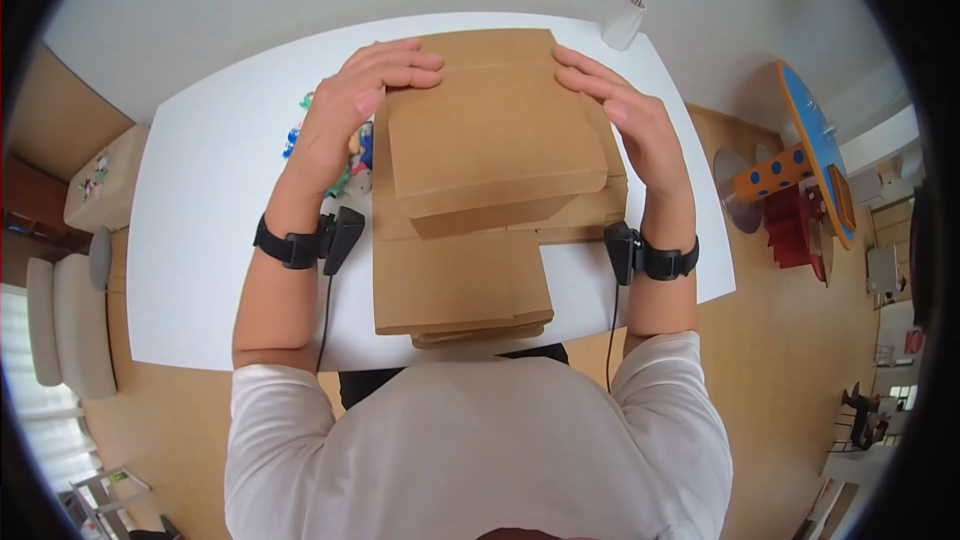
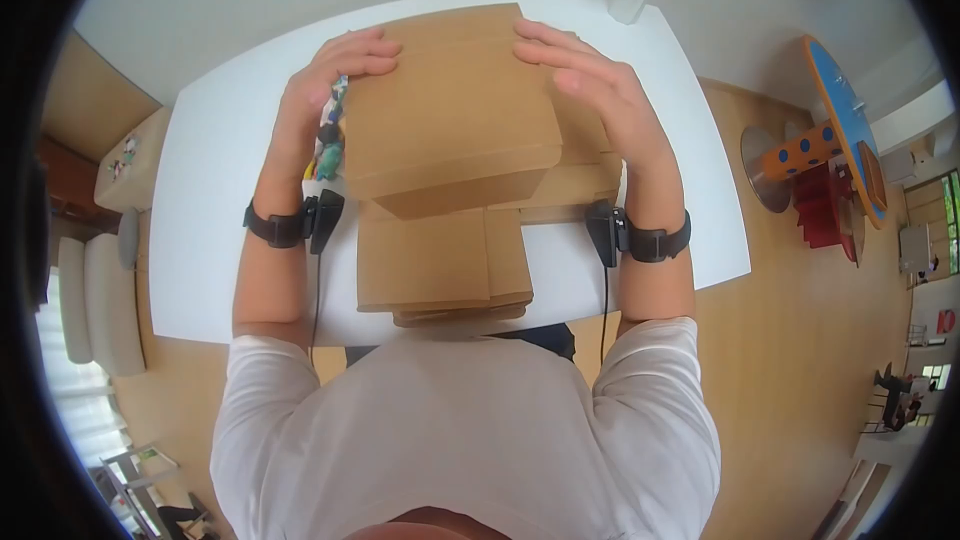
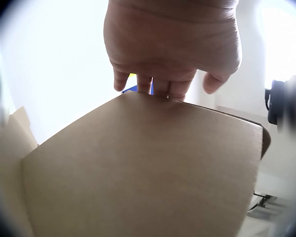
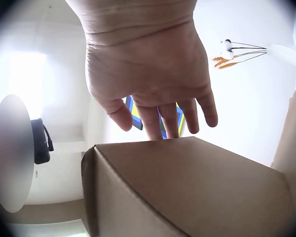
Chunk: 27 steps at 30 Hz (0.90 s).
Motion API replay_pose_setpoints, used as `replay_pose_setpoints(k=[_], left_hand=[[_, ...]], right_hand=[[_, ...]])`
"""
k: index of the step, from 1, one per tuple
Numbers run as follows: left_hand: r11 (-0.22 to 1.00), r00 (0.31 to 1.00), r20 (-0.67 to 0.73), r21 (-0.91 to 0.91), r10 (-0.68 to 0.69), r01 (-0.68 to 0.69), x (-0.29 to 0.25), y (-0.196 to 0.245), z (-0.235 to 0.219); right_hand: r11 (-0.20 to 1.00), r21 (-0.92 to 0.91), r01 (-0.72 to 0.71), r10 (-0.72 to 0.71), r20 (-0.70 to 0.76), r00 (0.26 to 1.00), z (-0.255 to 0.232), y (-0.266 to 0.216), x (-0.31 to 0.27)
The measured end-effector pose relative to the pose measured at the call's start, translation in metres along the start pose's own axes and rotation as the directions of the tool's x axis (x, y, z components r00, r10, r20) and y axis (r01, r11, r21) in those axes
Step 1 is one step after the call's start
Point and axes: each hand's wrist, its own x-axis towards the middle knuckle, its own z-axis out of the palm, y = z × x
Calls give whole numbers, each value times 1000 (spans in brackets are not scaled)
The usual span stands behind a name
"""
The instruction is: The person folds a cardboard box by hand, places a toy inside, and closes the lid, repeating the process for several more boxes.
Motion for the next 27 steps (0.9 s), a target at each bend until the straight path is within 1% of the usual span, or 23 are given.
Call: replay_pose_setpoints(k=[2, 3, 5, 6, 9, 11, 14, 17, 21, 27], left_hand=[[995, 998, 18, 75, 62, -64, -6, 8, 2], [989, 995, 32, 110, 95, -98, -9, 11, 4], [961, 992, 53, 249, 112, -122, -17, 18, 6], [938, 990, 65, 318, 122, -137, -20, 22, 8], [933, 990, 102, 337, 95, -124, -24, 40, 14], [927, 990, 105, 352, 98, -129, -24, 42, 17], [927, 988, 75, 344, 134, -152, -25, 36, 18], [946, 985, 15, 275, 172, -169, -25, 31, 19], [964, 981, -56, 204, 187, -172, -26, 27, 24], [958, 971, -105, 213, 217, -191, -28, 28, 33]], right_hand=[[986, -126, 113, -117, -21, 993, 11, 3, -12], [982, -128, 141, -146, -26, 989, 16, 4, -17], [972, -133, 195, -202, -40, 978, 26, 5, -27], [976, -124, 180, -189, -62, 980, 29, 6, -31], [986, -69, 150, -158, -133, 978, 38, 9, -36], [989, 3, 150, -147, -182, 972, 44, 15, -36], [986, 47, 157, -141, -246, 959, 52, 15, -32], [982, -6, 188, -181, -295, 938, 55, 14, -28], [984, -34, 174, -175, -352, 919, 59, 10, -26], [982, -4, 190, -179, -363, 914, 61, 14, -30]])
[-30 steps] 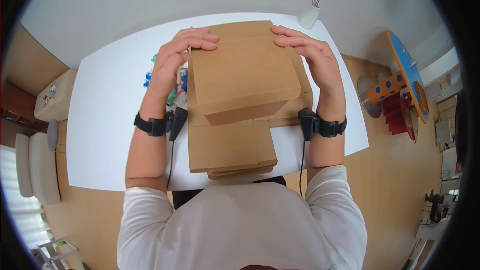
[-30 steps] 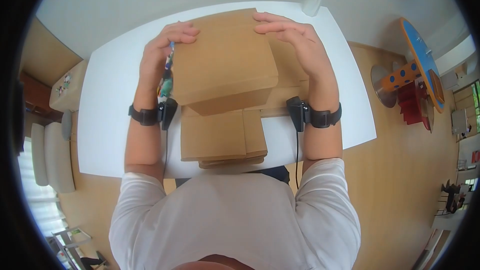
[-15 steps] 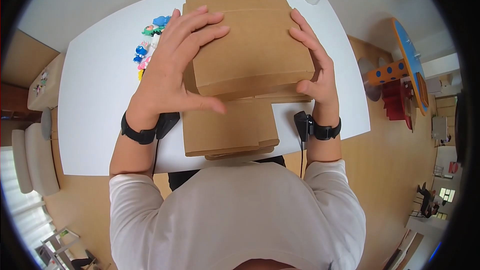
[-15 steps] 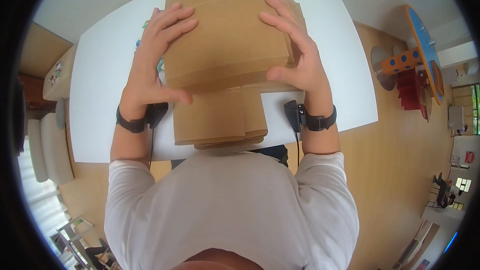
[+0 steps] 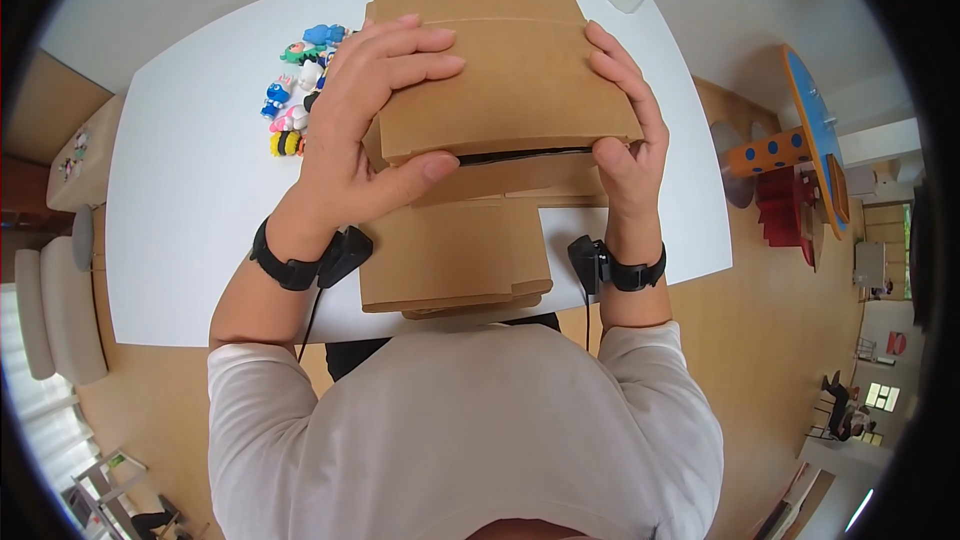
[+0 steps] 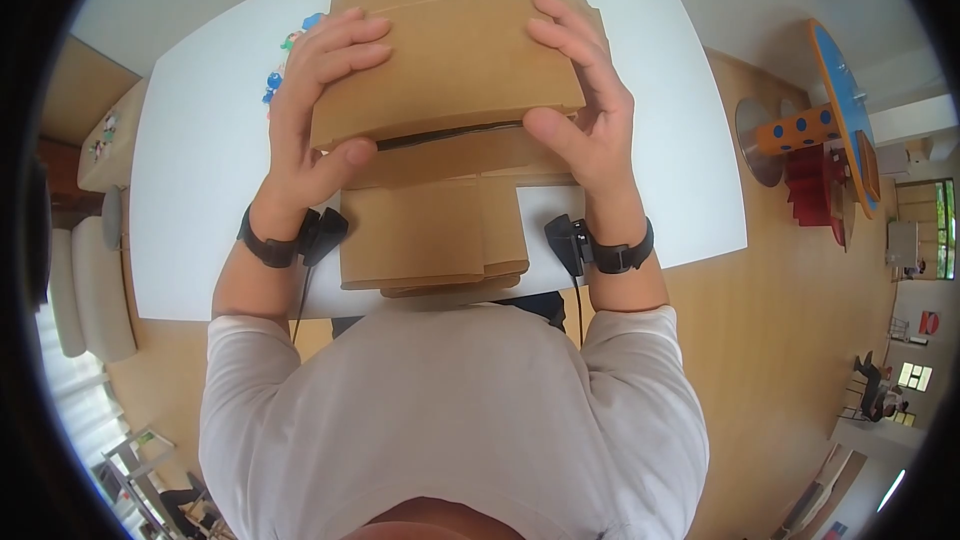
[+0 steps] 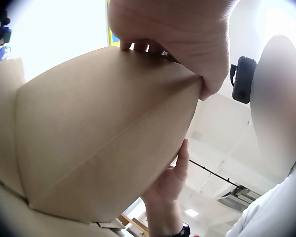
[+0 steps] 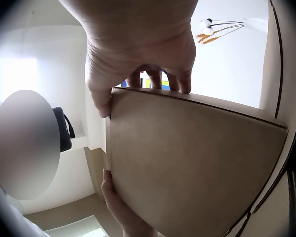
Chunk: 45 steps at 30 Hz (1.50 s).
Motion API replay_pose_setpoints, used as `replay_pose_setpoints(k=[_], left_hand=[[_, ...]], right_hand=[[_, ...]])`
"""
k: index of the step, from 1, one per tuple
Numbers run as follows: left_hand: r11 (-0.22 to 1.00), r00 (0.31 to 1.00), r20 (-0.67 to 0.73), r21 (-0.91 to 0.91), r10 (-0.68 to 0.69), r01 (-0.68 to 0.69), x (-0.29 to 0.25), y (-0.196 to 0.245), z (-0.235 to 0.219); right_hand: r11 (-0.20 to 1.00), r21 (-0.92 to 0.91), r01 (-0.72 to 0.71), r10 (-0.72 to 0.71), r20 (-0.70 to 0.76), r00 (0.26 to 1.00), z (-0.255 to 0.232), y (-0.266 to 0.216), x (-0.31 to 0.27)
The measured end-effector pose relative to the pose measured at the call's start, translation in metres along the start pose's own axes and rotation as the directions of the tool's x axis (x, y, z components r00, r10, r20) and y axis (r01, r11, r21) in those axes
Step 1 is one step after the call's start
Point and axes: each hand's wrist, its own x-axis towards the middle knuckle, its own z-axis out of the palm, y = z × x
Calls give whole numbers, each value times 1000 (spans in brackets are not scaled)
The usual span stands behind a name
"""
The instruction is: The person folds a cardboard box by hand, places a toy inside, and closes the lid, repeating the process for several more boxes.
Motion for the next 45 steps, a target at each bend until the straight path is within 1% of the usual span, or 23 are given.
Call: replay_pose_setpoints(k=[6, 9, 12, 15, 17, 20, 21, 24, 26, 27, 29, 30, 32, 33, 34, 35, 37, 38, 41, 42, 45], left_hand=[[996, 999, -5, -73, -44, 43, -2, 9, 4], [994, 1000, -1, -113, 14, -14, -6, 7, 5], [987, 1000, 7, -161, 0, 1, -7, 5, 5], [988, 999, 39, -151, 2, 4, -10, 4, 4], [989, 1000, 26, -147, 13, -9, -10, 2, 6], [990, 1000, 4, -138, 25, -24, -12, 1, 9], [990, 1000, -2, -136, 28, -28, -13, 1, 10], [993, 995, -76, -95, 62, -69, -20, -1, 20], [993, 995, -87, -105, 46, -55, -20, -1, 23], [994, 995, -95, -104, 34, -44, -20, 0, 22], [994, 994, -90, -82, 62, -70, -20, 3, 24], [995, 993, -96, -56, 73, -79, -19, 5, 23], [993, 969, -234, -110, -71, 47, -19, 25, 35], [985, 942, -306, -140, -139, 100, -22, 28, 36], [988, 963, -230, -98, -140, 121, -28, 26, 29], [992, 959, -265, -96, -104, 81, -29, 32, 19], [995, 950, -312, -103, -24, -8, -27, 47, 1], [997, 938, -344, -37, 51, -68, -28, 49, -11], [997, 917, -391, 40, 82, -72, -36, 55, -52], [999, 907, -421, 54, 23, -1, -42, 58, -64], [972, 897, -438, 179, -59, 151, -70, 61, -102]], right_hand=[[999, 42, -12, 12, -13, 1000, 1, 0, -4], [999, 43, -1, 2, -14, 1000, 1, 1, -5], [999, 43, 7, -7, -10, 1000, 0, 2, -5], [999, 29, 18, -18, -3, 1000, 0, 3, -6], [1000, 14, 25, -25, 5, 1000, 0, 4, -7], [997, 37, 65, -65, -13, 998, 2, 10, -8], [997, 46, 61, -59, -34, 998, 5, 12, -11], [997, 64, 52, -46, -96, 994, 14, 13, -18], [995, 79, 63, -54, -114, 992, 19, 12, -15], [997, 45, 60, -54, -113, 992, 19, 11, -15], [999, -12, 51, -51, -96, 994, 18, 5, -15], [998, 62, -32, 41, -166, 985, 24, 0, -15], [955, 230, -187, 243, -245, 939, 41, -15, -16], [950, 235, -207, 258, -212, 943, 44, -21, -14], [943, 238, -232, 278, -184, 943, 42, -28, -12], [937, 237, -257, 299, -163, 940, 45, -37, -8], [971, 167, -173, 190, -90, 978, 55, -62, 7], [980, 159, -119, 124, -26, 992, 60, -69, 16], [999, 29, -42, 36, 192, 981, 78, -81, 41], [1000, 6, 1, -3, 259, 966, 88, -74, 46], [982, 6, -187, 164, 452, 877, 132, -77, 55]])
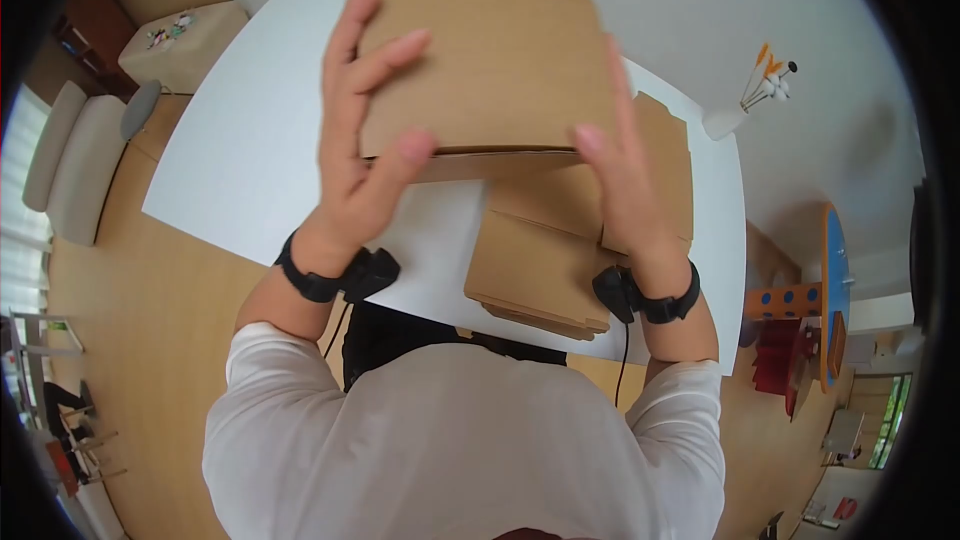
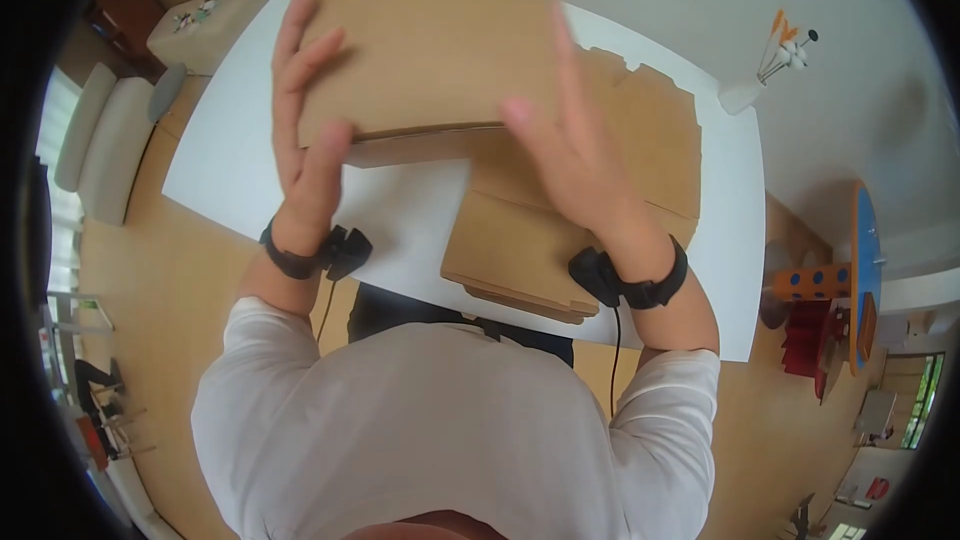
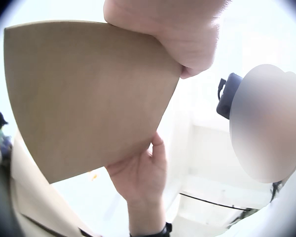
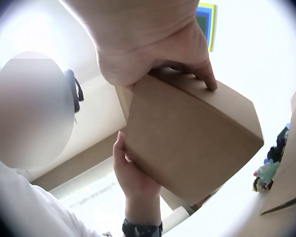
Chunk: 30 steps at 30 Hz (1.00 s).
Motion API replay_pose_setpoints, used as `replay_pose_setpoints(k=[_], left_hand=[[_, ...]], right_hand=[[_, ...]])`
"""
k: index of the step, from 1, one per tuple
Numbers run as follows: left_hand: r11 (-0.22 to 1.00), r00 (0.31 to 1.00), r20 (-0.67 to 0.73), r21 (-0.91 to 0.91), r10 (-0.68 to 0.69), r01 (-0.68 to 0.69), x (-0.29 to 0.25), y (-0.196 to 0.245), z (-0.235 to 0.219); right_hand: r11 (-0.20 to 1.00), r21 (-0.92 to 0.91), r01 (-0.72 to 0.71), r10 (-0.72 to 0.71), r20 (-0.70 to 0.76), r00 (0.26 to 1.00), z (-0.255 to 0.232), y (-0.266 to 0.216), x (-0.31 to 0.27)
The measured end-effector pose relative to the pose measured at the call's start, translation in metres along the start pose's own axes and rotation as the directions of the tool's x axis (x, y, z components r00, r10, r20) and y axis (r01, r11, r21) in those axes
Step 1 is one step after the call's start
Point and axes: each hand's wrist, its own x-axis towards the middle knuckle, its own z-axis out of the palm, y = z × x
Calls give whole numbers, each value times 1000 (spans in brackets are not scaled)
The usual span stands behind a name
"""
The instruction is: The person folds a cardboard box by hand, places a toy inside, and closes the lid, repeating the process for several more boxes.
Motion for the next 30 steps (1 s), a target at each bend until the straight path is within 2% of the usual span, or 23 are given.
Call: replay_pose_setpoints(k=[3, 6, 9, 11, 12, 13, 15, 18, 19, 24, 27, 30], left_hand=[[979, 991, -33, 149, -133, 136, -32, -13, -54], [966, 976, -87, 151, -200, 211, -61, -21, -83], [940, 951, -102, 151, -292, 305, -88, -25, -103], [886, 945, -39, 337, -326, 319, -94, -18, -116], [848, 939, -11, 426, -344, 316, -94, -14, -121], [771, 949, 30, 592, -313, 235, -90, -7, -121], [534, 953, 124, 844, -277, 45, -76, 11, -117], [507, 923, 100, 855, -373, 112, -59, -2, -109], [497, 941, 124, 866, -314, 51, -53, -15, -108], [507, 952, 174, 862, -251, -24, -22, -103, -118], [564, 949, 194, 825, -250, -20, -2, -152, -126], [603, 941, 209, 797, -265, -7, 13, -203, -133]], right_hand=[[993, -114, 33, 0, 280, 960, 44, 25, 25], [1000, -5, -24, 24, 431, 902, 81, 39, 37], [999, -13, -41, 42, 521, 853, 100, 39, 42], [996, -47, -73, 87, 565, 820, 102, 39, 42], [994, -66, -87, 109, 587, 802, 103, 38, 44], [994, -99, -37, 88, 585, 806, 100, 38, 44], [985, -164, 60, 49, 586, 809, 85, 35, 41], [971, -235, 29, 101, 520, 848, 56, 27, 35], [971, -240, 12, 111, 492, 864, 45, 28, 31], [976, -186, -115, 173, 335, 926, -9, 33, 9], [983, -89, -162, 168, 71, 983, -51, 61, -19], [966, -86, -244, 224, -194, 955, -98, 84, -48]])
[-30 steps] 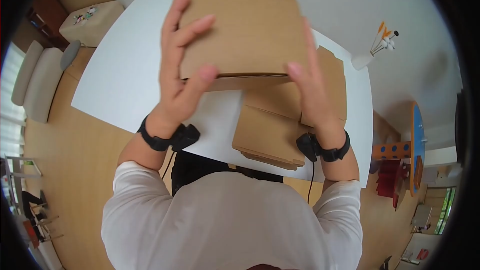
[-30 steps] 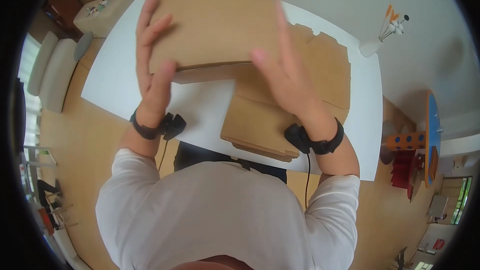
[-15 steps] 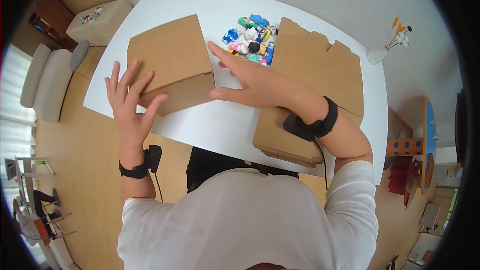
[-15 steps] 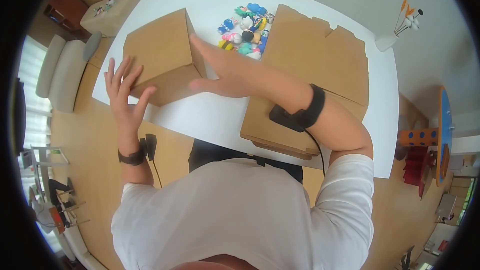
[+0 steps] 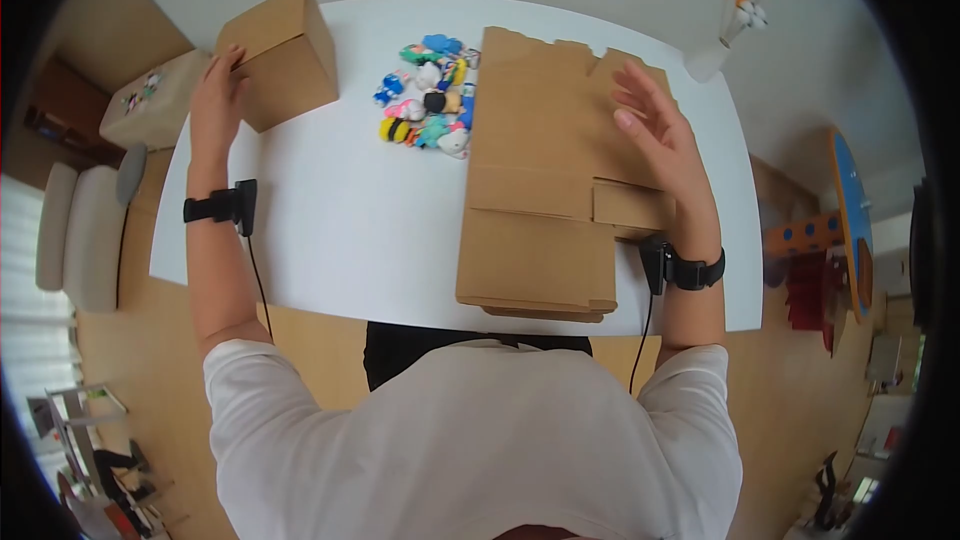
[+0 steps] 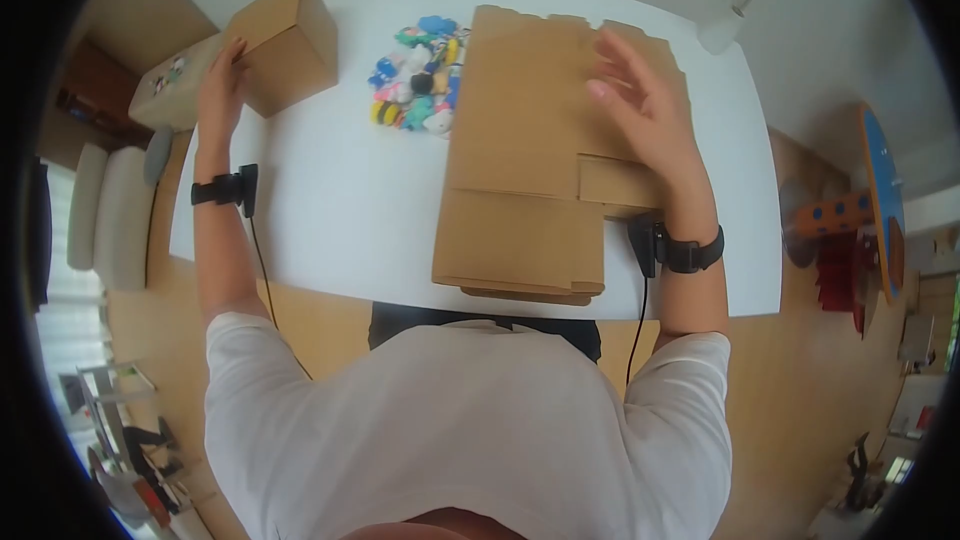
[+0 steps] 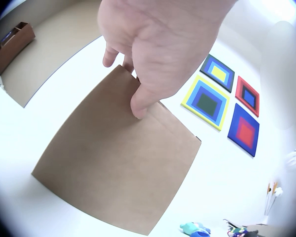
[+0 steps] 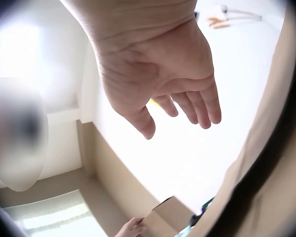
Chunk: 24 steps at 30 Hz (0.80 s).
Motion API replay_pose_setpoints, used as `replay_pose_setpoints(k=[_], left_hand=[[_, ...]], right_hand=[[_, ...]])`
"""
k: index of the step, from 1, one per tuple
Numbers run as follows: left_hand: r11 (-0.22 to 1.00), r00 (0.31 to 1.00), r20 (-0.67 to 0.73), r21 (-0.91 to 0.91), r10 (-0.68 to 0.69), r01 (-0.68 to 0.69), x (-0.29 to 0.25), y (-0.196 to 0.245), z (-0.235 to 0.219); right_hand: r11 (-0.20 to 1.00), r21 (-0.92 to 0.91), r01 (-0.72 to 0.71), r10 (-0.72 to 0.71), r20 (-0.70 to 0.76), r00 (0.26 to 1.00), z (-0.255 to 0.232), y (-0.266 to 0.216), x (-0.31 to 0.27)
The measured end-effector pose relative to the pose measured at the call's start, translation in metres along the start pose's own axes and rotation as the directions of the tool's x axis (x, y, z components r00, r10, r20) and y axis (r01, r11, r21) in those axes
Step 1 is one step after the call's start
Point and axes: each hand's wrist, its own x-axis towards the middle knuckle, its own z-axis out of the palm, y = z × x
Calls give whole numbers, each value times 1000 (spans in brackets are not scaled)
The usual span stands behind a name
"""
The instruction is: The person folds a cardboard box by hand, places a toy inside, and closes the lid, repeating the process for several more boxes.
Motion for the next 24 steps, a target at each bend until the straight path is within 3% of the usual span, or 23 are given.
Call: replay_pose_setpoints(k=[2, 5, 8, 10, 12, 14, 15, 17, 19, 24], left_hand=[[1000, 1000, 12, -5, -29, 29, 14, -8, 14], [904, 981, -107, 415, 159, -101, 24, 26, 11], [989, 972, -205, -59, 118, -133, 22, 123, 5], [939, 997, 37, -335, -67, 75, 9, 185, 8], [926, 970, 243, -369, 9, 84, 1, 232, 11], [984, 875, 480, -176, 67, 21, -7, 260, 29], [986, 847, 529, -161, 58, 33, -9, 267, 34], [990, 786, 617, -130, 37, 55, -9, 278, 41], [990, 776, 630, -131, 37, 59, -11, 284, 46], [950, 788, 615, -264, 31, 169, -14, 287, 44]], right_hand=[[1000, -10, -14, 11, -192, 981, -29, 35, -10], [997, 9, -83, 80, -400, 913, -57, 68, -26], [991, 54, -119, 130, -451, 883, -68, 92, -36], [988, 18, -153, 145, -437, 888, -70, 100, -38], [972, -76, -223, 170, -428, 887, -67, 97, -43], [920, -222, -322, 202, -435, 877, -66, 89, -47], [898, -200, -393, 290, -403, 868, -67, 81, -47], [910, -285, -301, 169, -407, 898, -63, 91, -50], [892, -374, -256, 104, -380, 919, -60, 85, -50], [924, -304, -233, 117, -354, 928, -56, 63, -51]])
